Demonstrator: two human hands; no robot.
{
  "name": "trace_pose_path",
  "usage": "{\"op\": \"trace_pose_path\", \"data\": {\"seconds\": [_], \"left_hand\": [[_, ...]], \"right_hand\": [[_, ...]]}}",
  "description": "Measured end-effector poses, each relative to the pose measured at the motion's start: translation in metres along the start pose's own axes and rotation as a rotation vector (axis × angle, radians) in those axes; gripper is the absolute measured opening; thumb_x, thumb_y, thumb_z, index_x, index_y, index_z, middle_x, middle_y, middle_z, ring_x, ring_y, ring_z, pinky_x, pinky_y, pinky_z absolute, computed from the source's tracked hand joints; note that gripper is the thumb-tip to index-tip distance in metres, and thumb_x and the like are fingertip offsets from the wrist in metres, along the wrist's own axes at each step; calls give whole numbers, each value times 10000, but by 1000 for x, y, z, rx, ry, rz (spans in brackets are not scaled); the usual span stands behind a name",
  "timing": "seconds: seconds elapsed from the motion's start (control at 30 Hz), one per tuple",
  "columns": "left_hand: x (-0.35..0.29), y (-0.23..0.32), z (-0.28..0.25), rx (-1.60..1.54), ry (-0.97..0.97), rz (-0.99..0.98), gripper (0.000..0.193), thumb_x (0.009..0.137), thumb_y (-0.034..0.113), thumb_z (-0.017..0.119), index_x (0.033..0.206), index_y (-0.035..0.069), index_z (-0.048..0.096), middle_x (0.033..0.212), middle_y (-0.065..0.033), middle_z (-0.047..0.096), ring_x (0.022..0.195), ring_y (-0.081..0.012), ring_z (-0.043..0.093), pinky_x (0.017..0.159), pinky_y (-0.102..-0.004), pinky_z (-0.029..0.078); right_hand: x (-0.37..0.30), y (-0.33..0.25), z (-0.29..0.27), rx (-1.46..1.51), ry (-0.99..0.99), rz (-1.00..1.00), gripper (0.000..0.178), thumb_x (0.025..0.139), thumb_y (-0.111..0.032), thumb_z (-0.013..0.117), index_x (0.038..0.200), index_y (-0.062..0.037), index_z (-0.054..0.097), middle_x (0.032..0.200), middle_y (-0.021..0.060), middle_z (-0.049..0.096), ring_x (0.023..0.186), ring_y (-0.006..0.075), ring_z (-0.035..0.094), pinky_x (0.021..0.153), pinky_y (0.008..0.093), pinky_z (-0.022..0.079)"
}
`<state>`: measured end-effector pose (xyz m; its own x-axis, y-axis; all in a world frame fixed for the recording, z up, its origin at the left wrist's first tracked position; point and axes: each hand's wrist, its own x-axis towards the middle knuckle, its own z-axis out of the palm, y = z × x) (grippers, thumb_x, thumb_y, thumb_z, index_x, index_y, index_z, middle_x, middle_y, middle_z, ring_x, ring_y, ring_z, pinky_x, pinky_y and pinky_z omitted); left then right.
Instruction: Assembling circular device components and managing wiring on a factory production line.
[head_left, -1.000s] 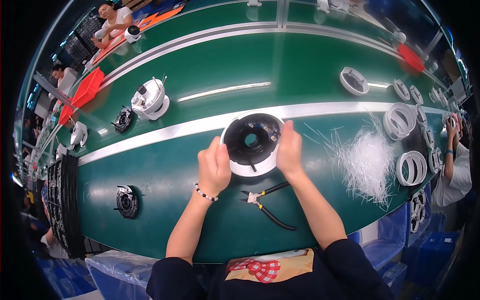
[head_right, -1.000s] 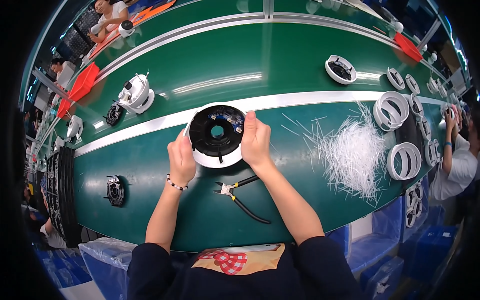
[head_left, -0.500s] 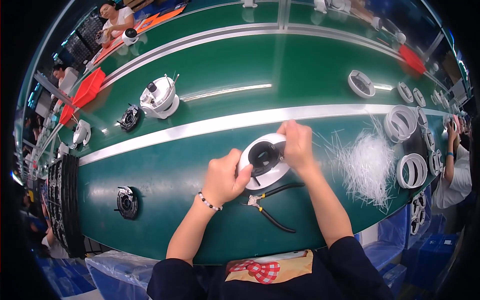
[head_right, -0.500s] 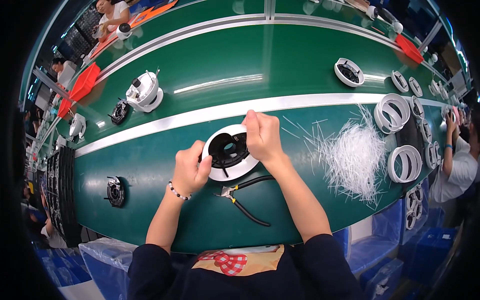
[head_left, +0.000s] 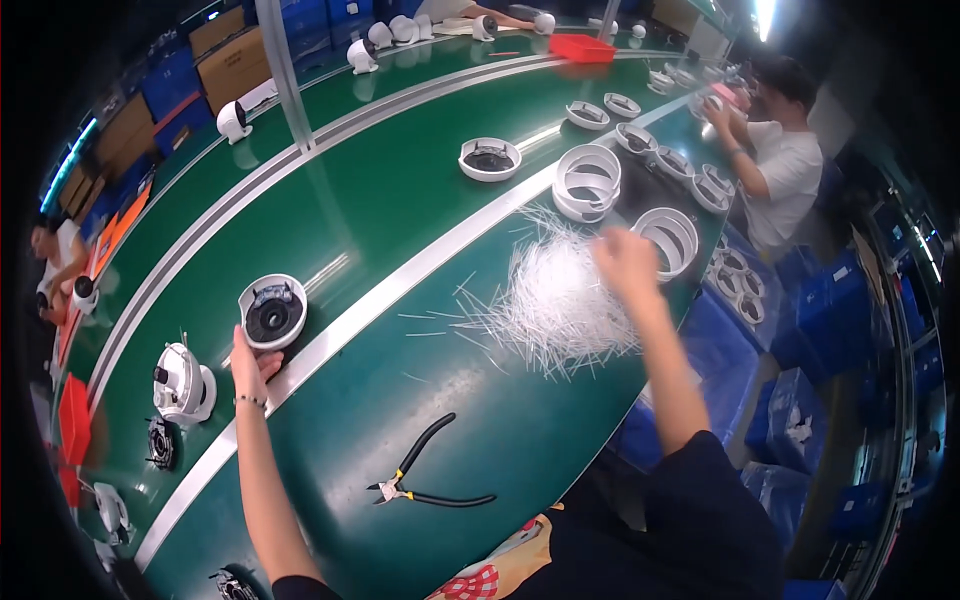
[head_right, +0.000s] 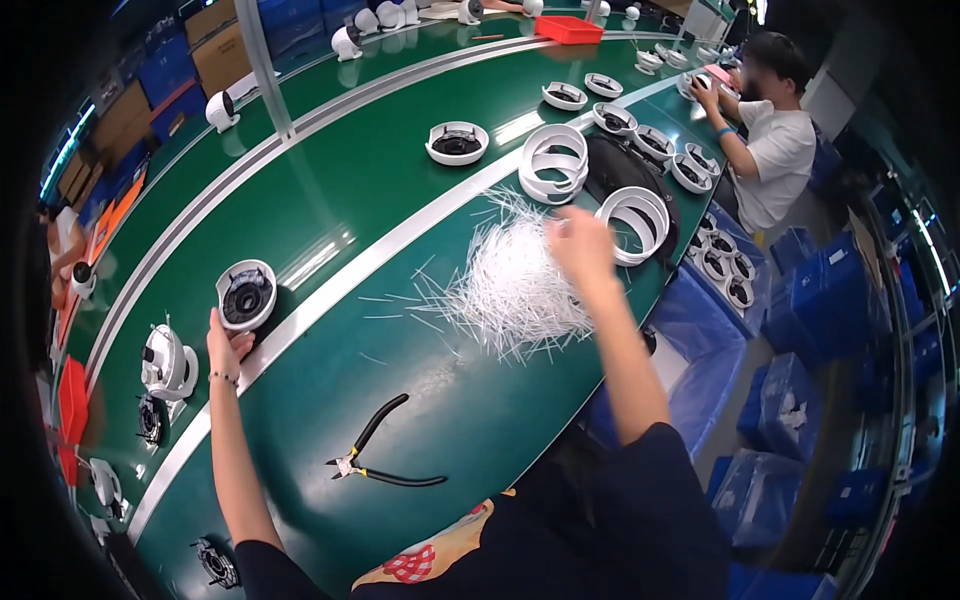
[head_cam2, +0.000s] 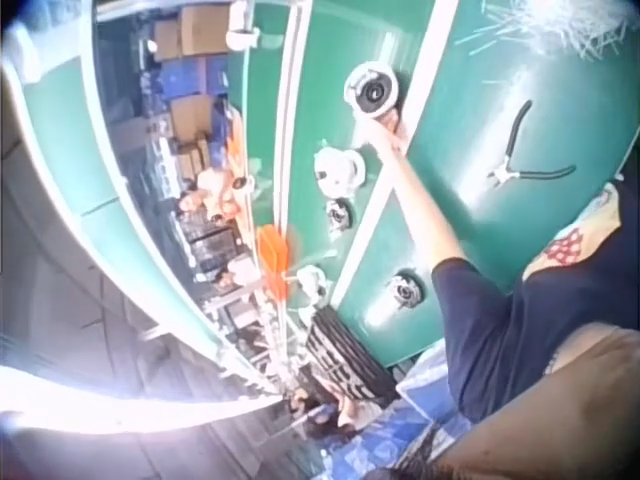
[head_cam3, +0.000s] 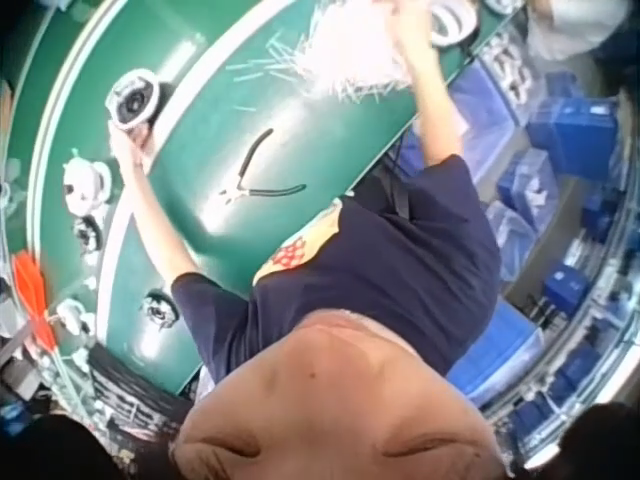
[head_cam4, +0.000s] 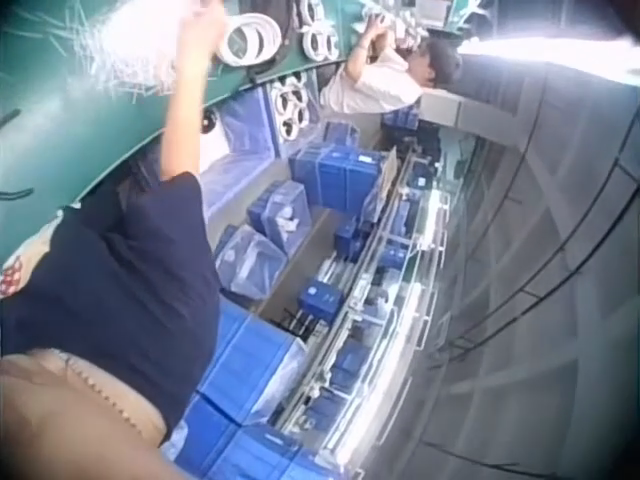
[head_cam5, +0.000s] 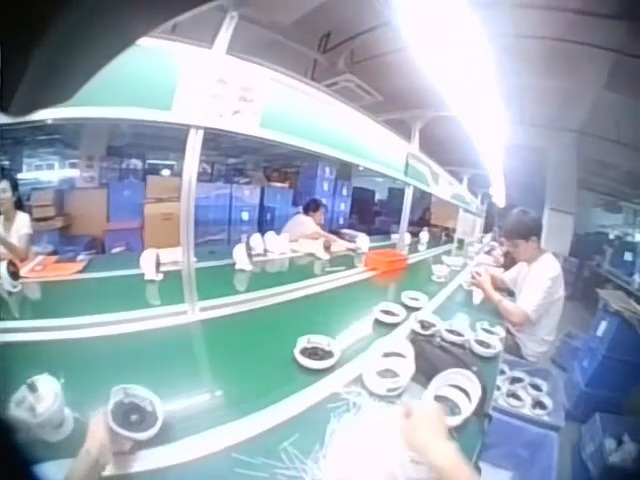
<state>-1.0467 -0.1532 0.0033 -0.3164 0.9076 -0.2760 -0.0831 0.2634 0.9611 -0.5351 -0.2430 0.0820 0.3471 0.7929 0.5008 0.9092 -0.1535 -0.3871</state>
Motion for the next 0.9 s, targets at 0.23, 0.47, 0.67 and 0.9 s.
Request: {"op": "trace_pose_path", "data": {"seconds": [0.23, 0.47, 0.67, 0.9], "left_hand": [[-5, 4, -5, 403, -37, -3, 693, 868, 557, 242, 884, -41, 591, 693, -161, 632, 541, -218, 604, 538, -335, 507], [-81, 29, -52, 667, 46, 285, 430, 852, 358, 454, 782, -40, 601, 570, -99, 602, 447, -143, 568, 440, -235, 438], [-80, 47, -84, 723, 335, 850, 114, 788, 96, 549, 782, -4, 602, 607, -112, 617, 564, -153, 620, 551, -260, 477], [-14, 103, -91, 1000, 135, 1052, 355, 682, -57, 455, 990, 62, 586, 1026, -130, 596, 1022, -255, 541, 816, -350, 442]], "right_hand": [[44, 135, -69, -513, 11, 318, 439, 710, -167, 593, 1099, 4, 480, 931, 272, 570, 873, 399, 561, 773, 454, 444], [-5, 38, -44, -5, 39, -478, 557, 692, -99, 655, 1197, -21, 433, 873, 144, 562, 716, 267, 524, 652, 305, 416], [-174, -181, -8, 203, -1096, -1175, 1049, 520, -645, 663, 1254, 26, 330, 1344, 272, 201, 1239, 457, 185, 956, 615, 159], [-175, -184, 4, 54, -1025, -1244, 970, 551, -576, 682, 1246, 15, 352, 1319, 198, 291, 1204, 397, 280, 953, 602, 190]]}}
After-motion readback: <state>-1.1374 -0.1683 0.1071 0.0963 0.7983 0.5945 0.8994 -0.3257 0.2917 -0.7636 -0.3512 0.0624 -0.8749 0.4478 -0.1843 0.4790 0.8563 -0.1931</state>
